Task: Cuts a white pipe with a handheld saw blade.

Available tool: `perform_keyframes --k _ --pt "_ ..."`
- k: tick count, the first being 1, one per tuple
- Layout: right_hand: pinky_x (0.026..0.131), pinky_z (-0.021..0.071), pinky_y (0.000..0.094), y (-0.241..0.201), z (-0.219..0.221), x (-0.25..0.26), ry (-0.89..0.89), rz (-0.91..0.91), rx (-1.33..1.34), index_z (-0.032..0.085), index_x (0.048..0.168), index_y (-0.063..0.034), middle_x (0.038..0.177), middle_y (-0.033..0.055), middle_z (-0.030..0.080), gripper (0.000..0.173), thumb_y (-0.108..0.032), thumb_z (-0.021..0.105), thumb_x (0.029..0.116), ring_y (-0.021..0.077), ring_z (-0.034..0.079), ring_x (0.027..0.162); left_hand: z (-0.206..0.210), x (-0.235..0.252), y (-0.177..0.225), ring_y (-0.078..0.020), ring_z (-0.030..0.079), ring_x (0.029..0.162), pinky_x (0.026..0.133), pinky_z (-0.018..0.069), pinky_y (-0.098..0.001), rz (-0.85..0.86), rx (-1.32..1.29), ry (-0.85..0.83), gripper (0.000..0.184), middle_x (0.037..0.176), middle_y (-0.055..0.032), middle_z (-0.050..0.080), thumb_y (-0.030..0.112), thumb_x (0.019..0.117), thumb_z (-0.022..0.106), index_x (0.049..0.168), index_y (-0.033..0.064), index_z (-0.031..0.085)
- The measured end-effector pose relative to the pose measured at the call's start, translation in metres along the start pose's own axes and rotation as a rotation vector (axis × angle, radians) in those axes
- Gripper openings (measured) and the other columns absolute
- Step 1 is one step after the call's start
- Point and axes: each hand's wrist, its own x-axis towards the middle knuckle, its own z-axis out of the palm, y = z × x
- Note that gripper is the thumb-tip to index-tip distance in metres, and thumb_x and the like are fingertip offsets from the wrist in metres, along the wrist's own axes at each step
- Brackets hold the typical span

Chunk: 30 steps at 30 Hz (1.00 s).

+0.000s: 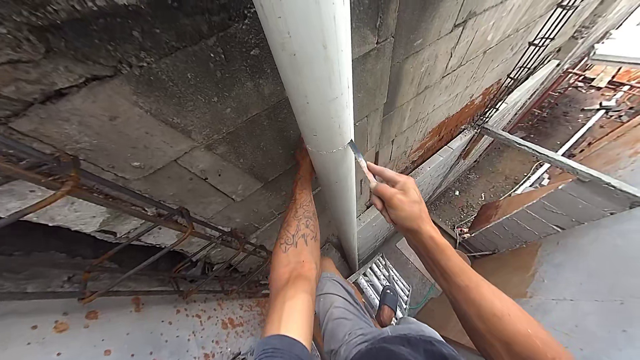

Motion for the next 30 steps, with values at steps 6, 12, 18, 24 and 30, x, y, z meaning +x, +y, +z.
perform_keyframes --k 6,12,18,24,30 --pt "0.034 0.0339 0.0237 -0.007 -0.003 0.000 -0.056 0.009 -0.052 0.052 0.152 -0.0096 0.052 0.0014 0.047 0.050 -0.007 0.047 0.1021 0.0080 0.037 0.035 -0.001 -0.006 -0.002 -0.0155 0.060 0.106 0.094 0.0511 -0.0364 -0.017 -0.011 0.006 0.047 0.122 -0.0152 0.062 0.031 0.1133 0.027 0.137 -0.0013 0.051" --pt "0.034 0.0331 0.0256 -0.017 0.004 0.013 -0.034 0.030 -0.146 0.052 0.152 -0.0081 0.052 0.0020 0.048 0.049 -0.006 0.047 0.1024 0.0103 0.038 0.036 0.000 0.001 -0.009 -0.0121 0.063 0.100 0.091 0.0538 -0.0337 0.058 -0.061 -0.011 0.047 0.112 -0.0115 0.066 0.034 0.1132 0.028 0.129 0.0001 0.057" --pt "0.036 0.0339 0.0233 -0.003 0.001 0.000 -0.013 -0.011 -0.078 0.054 0.149 -0.0063 0.052 0.0008 0.050 0.047 -0.005 0.049 0.1021 0.0071 0.038 0.036 0.001 -0.002 -0.004 -0.0135 0.063 0.100 0.091 0.0538 -0.0353 0.035 -0.047 0.034 0.047 0.114 -0.0124 0.066 0.034 0.1128 0.031 0.128 -0.0001 0.059" --pt "0.035 0.0351 0.0230 -0.001 -0.003 -0.010 -0.047 -0.053 -0.095 0.054 0.150 -0.0087 0.052 -0.0004 0.050 0.049 -0.008 0.049 0.1007 0.0067 0.039 0.036 -0.004 -0.008 0.001 -0.0131 0.059 0.099 0.090 0.0512 -0.0337 0.051 0.003 -0.020 0.042 0.113 -0.0145 0.062 0.022 0.1119 0.027 0.129 -0.0054 0.053" --pt "0.034 0.0350 0.0274 -0.006 0.005 0.002 -0.053 -0.024 -0.154 0.050 0.154 -0.0149 0.053 0.0031 0.048 0.051 -0.012 0.047 0.1035 0.0112 0.039 0.036 -0.003 -0.007 -0.005 -0.0110 0.060 0.102 0.092 0.0520 -0.0324 0.066 -0.027 -0.047 0.044 0.116 -0.0117 0.063 0.028 0.1129 0.027 0.132 -0.0020 0.053"
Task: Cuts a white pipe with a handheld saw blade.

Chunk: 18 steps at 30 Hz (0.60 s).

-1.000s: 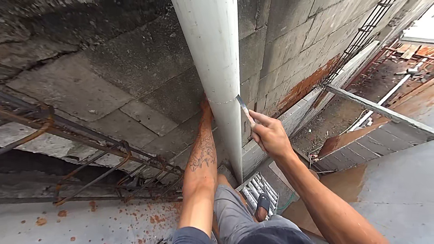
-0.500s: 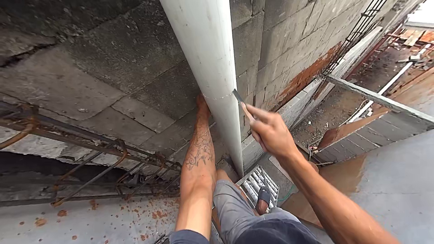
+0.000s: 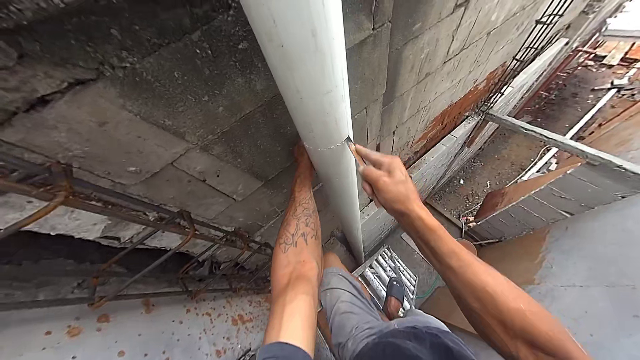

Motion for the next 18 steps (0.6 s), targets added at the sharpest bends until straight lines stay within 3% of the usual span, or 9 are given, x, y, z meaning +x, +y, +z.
perform_keyframes --k 2,4,6,9,11,14,18 --pt "0.035 0.0363 0.0243 0.007 -0.003 -0.020 0.023 -0.031 0.007 0.054 0.151 -0.0127 0.053 -0.0016 0.050 0.051 -0.011 0.049 0.0999 0.0069 0.041 0.037 0.000 0.000 0.002 -0.0082 0.060 0.096 0.088 0.0526 -0.0296 0.012 -0.011 0.002 0.039 0.109 -0.0093 0.063 0.023 0.1118 0.028 0.128 -0.0019 0.053" --pt "0.037 0.0357 0.0234 0.009 -0.002 -0.017 0.050 -0.040 0.027 0.055 0.148 -0.0059 0.053 -0.0019 0.051 0.049 -0.008 0.049 0.0999 0.0053 0.040 0.038 0.004 0.002 0.000 -0.0132 0.063 0.097 0.090 0.0534 -0.0340 -0.007 0.012 0.049 0.050 0.111 -0.0141 0.066 0.034 0.1130 0.028 0.128 -0.0041 0.057" --pt "0.035 0.0342 0.0249 0.000 0.002 0.007 0.046 -0.004 0.028 0.052 0.150 -0.0046 0.053 0.0009 0.050 0.048 -0.006 0.048 0.1021 0.0081 0.038 0.036 0.007 0.004 -0.003 -0.0116 0.065 0.093 0.087 0.0548 -0.0328 0.000 0.010 0.062 0.054 0.105 -0.0116 0.068 0.040 0.1126 0.028 0.123 -0.0022 0.060" --pt "0.033 0.0327 0.0259 -0.003 0.002 -0.002 0.014 0.007 0.033 0.050 0.153 -0.0088 0.051 0.0022 0.046 0.051 -0.007 0.046 0.1022 0.0107 0.037 0.034 0.002 -0.002 0.000 -0.0070 0.060 0.092 0.085 0.0530 -0.0279 0.009 -0.043 0.004 0.041 0.104 -0.0074 0.063 0.025 0.1130 0.025 0.126 -0.0009 0.054" --pt "0.033 0.0351 0.0240 0.004 -0.005 -0.027 0.021 -0.010 0.020 0.051 0.153 -0.0103 0.051 0.0005 0.048 0.051 -0.008 0.048 0.1017 0.0080 0.039 0.035 0.004 -0.001 0.000 -0.0071 0.061 0.089 0.083 0.0540 -0.0283 0.007 -0.011 0.039 0.042 0.100 -0.0071 0.064 0.027 0.1126 0.026 0.121 -0.0001 0.057" --pt "0.036 0.0376 0.0251 -0.002 -0.006 -0.013 0.039 -0.028 -0.014 0.054 0.147 -0.0028 0.056 -0.0003 0.053 0.049 -0.005 0.050 0.0991 0.0071 0.041 0.038 0.006 0.001 0.000 -0.0172 0.064 0.107 0.096 0.0528 -0.0365 -0.026 0.105 0.062 0.058 0.121 -0.0166 0.066 0.041 0.1127 0.026 0.132 -0.0025 0.058" --pt "0.034 0.0346 0.0241 -0.009 0.000 0.022 0.013 0.002 0.026 0.053 0.148 -0.0019 0.057 0.0007 0.050 0.049 -0.001 0.048 0.0999 0.0085 0.039 0.038 0.004 0.006 -0.005 -0.0176 0.064 0.107 0.094 0.0541 -0.0359 -0.028 0.100 0.074 0.053 0.121 -0.0157 0.065 0.038 0.1133 0.026 0.132 -0.0011 0.057"
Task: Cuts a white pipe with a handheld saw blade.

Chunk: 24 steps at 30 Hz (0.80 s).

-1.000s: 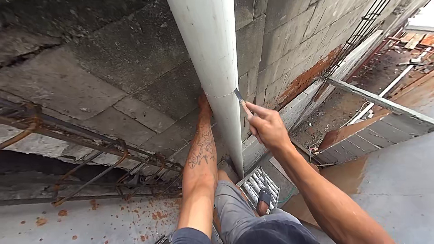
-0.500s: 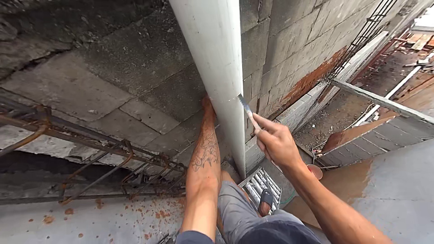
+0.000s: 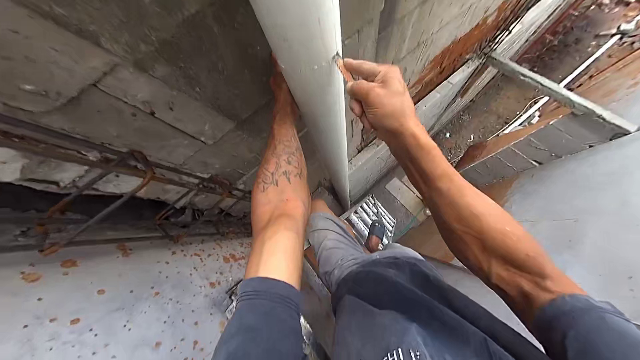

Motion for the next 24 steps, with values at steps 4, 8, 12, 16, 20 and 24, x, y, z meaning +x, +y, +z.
perform_keyframes --k 4,8,12,16,20,24 --pt "0.033 0.0359 0.0226 0.002 -0.012 -0.036 0.015 -0.041 -0.002 0.052 0.148 0.0001 0.055 -0.0005 0.050 0.049 -0.001 0.049 0.0992 0.0067 0.040 0.037 0.004 0.007 0.003 -0.0161 0.065 0.101 0.089 0.0558 -0.0351 -0.012 -0.024 0.012 0.054 0.113 -0.0138 0.067 0.040 0.1130 0.027 0.126 -0.0002 0.060" --pt "0.034 0.0351 0.0232 -0.007 -0.001 0.005 0.004 -0.007 -0.011 0.058 0.143 -0.0011 0.057 0.0001 0.051 0.045 -0.001 0.050 0.0984 0.0079 0.040 0.038 0.004 0.010 -0.001 -0.0144 0.066 0.092 0.082 0.0573 -0.0339 0.023 -0.102 0.005 0.050 0.101 -0.0119 0.067 0.033 0.1140 0.024 0.121 -0.0021 0.059" --pt "0.035 0.0374 0.0245 0.004 -0.011 -0.034 -0.021 -0.090 -0.010 0.053 0.147 0.0008 0.057 -0.0001 0.051 0.049 -0.003 0.049 0.0987 0.0076 0.040 0.038 0.001 0.006 0.000 -0.0097 0.063 0.089 0.081 0.0557 -0.0290 0.066 -0.139 -0.013 0.039 0.098 -0.0085 0.064 0.020 0.1132 0.026 0.119 -0.0025 0.057" --pt "0.034 0.0369 0.0236 0.000 -0.003 0.000 0.024 -0.045 0.022 0.059 0.141 0.0012 0.057 -0.0004 0.052 0.045 -0.001 0.051 0.0966 0.0074 0.041 0.038 0.003 0.009 -0.002 -0.0123 0.065 0.082 0.076 0.0574 -0.0318 0.054 -0.095 0.031 0.047 0.090 -0.0094 0.066 0.030 0.1138 0.027 0.110 -0.0021 0.061" --pt "0.036 0.0399 0.0262 0.003 -0.007 -0.031 -0.022 -0.073 -0.019 0.053 0.149 -0.0020 0.059 0.0011 0.052 0.050 -0.003 0.049 0.0985 0.0089 0.042 0.039 -0.003 0.004 -0.002 -0.0131 0.064 0.091 0.080 0.0572 -0.0335 0.019 -0.130 -0.053 0.041 0.102 -0.0096 0.064 0.024 0.1130 0.021 0.124 0.0011 0.054" --pt "0.033 0.0361 0.0230 0.006 -0.008 -0.027 0.025 -0.086 0.013 0.055 0.145 0.0019 0.054 -0.0017 0.051 0.048 -0.001 0.050 0.0968 0.0059 0.040 0.036 0.002 0.005 -0.005 -0.0163 0.066 0.094 0.084 0.0572 -0.0364 -0.009 -0.052 0.020 0.053 0.105 -0.0136 0.067 0.037 0.1136 0.025 0.122 -0.0016 0.061"
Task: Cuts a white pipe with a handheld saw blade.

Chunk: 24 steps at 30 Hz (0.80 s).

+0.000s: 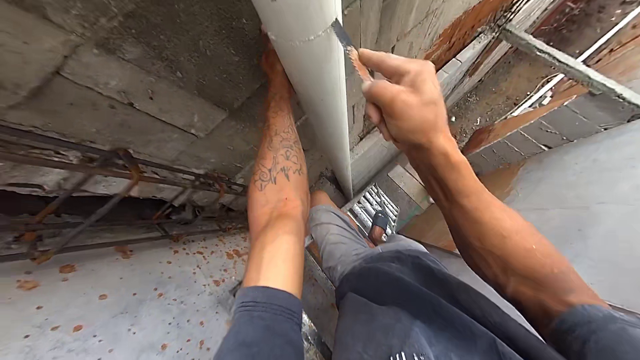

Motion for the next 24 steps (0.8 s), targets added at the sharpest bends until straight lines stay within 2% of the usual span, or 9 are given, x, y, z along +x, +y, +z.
perform_keyframes --k 2,5,9,11,14,16,18,21,24 --pt "0.033 0.0350 0.0250 -0.006 0.007 0.024 -0.015 0.024 0.011 0.056 0.145 0.0001 0.055 0.0003 0.050 0.049 0.000 0.050 0.0969 0.0083 0.039 0.036 -0.002 0.001 0.004 -0.0156 0.064 0.096 0.085 0.0563 -0.0362 0.012 -0.027 -0.042 0.049 0.108 -0.0132 0.066 0.033 0.1136 0.024 0.126 -0.0013 0.057" --pt "0.032 0.0345 0.0263 -0.007 -0.001 -0.004 -0.041 0.039 -0.045 0.054 0.149 -0.0058 0.054 0.0007 0.050 0.050 -0.006 0.049 0.0993 0.0092 0.039 0.036 -0.007 -0.006 0.008 -0.0105 0.062 0.091 0.082 0.0552 -0.0308 0.016 -0.066 -0.071 0.035 0.103 -0.0088 0.063 0.020 0.1120 0.029 0.124 -0.0002 0.055" --pt "0.035 0.0342 0.0249 -0.003 0.001 0.016 -0.015 0.090 -0.020 0.055 0.147 -0.0044 0.055 -0.0001 0.050 0.049 -0.004 0.050 0.0991 0.0076 0.038 0.037 -0.002 0.000 0.002 -0.0155 0.065 0.100 0.090 0.0548 -0.0361 0.008 0.036 -0.008 0.049 0.112 -0.0137 0.068 0.034 0.1135 0.029 0.125 -0.0008 0.062" --pt "0.035 0.0340 0.0266 -0.010 0.006 0.031 -0.044 0.099 -0.023 0.054 0.149 -0.0050 0.055 0.0015 0.049 0.050 -0.003 0.049 0.0989 0.0098 0.038 0.037 -0.005 -0.002 0.003 -0.0136 0.062 0.097 0.087 0.0541 -0.0337 0.025 0.005 -0.052 0.042 0.110 -0.0122 0.064 0.026 0.1131 0.028 0.125 -0.0012 0.057" --pt "0.033 0.0366 0.0274 -0.005 -0.002 -0.009 -0.053 0.060 -0.061 0.054 0.150 -0.0082 0.053 0.0016 0.049 0.050 -0.007 0.048 0.1000 0.0106 0.041 0.035 -0.009 -0.006 0.006 -0.0138 0.060 0.101 0.090 0.0516 -0.0324 0.044 0.046 -0.059 0.039 0.116 -0.0147 0.062 0.019 0.1117 0.028 0.126 -0.0047 0.056" --pt "0.033 0.0346 0.0242 -0.007 -0.005 -0.016 -0.031 0.040 -0.046 0.054 0.148 -0.0034 0.052 -0.0004 0.050 0.048 -0.006 0.050 0.1002 0.0073 0.039 0.036 -0.004 -0.003 0.008 -0.0168 0.060 0.109 0.097 0.0501 -0.0346 0.067 0.070 -0.021 0.043 0.123 -0.0188 0.062 0.021 0.1126 0.028 0.131 -0.0071 0.055" --pt "0.033 0.0337 0.0236 -0.022 -0.005 -0.008 -0.046 0.029 -0.050 0.055 0.146 -0.0006 0.053 -0.0011 0.051 0.048 -0.005 0.050 0.0989 0.0063 0.039 0.036 -0.003 -0.005 0.002 -0.0160 0.061 0.112 0.098 0.0511 -0.0344 0.054 0.047 -0.018 0.047 0.126 -0.0172 0.062 0.027 0.1138 0.025 0.135 -0.0042 0.054" --pt "0.034 0.0372 0.0274 -0.019 -0.006 -0.016 -0.080 0.065 -0.082 0.053 0.149 -0.0052 0.055 0.0023 0.051 0.048 -0.007 0.049 0.1013 0.0107 0.042 0.036 -0.008 -0.007 0.004 -0.0150 0.059 0.110 0.095 0.0513 -0.0338 0.045 -0.014 -0.049 0.045 0.125 -0.0148 0.061 0.026 0.1135 0.023 0.136 -0.0020 0.051" --pt "0.035 0.0335 0.0261 0.004 0.001 -0.019 0.020 0.090 -0.010 0.054 0.149 -0.0065 0.053 0.0016 0.048 0.048 -0.006 0.049 0.1016 0.0096 0.038 0.036 -0.001 -0.008 0.008 -0.0178 0.061 0.105 0.092 0.0526 -0.0379 -0.001 0.017 0.015 0.044 0.119 -0.0156 0.063 0.028 0.1128 0.029 0.130 -0.0017 0.056"
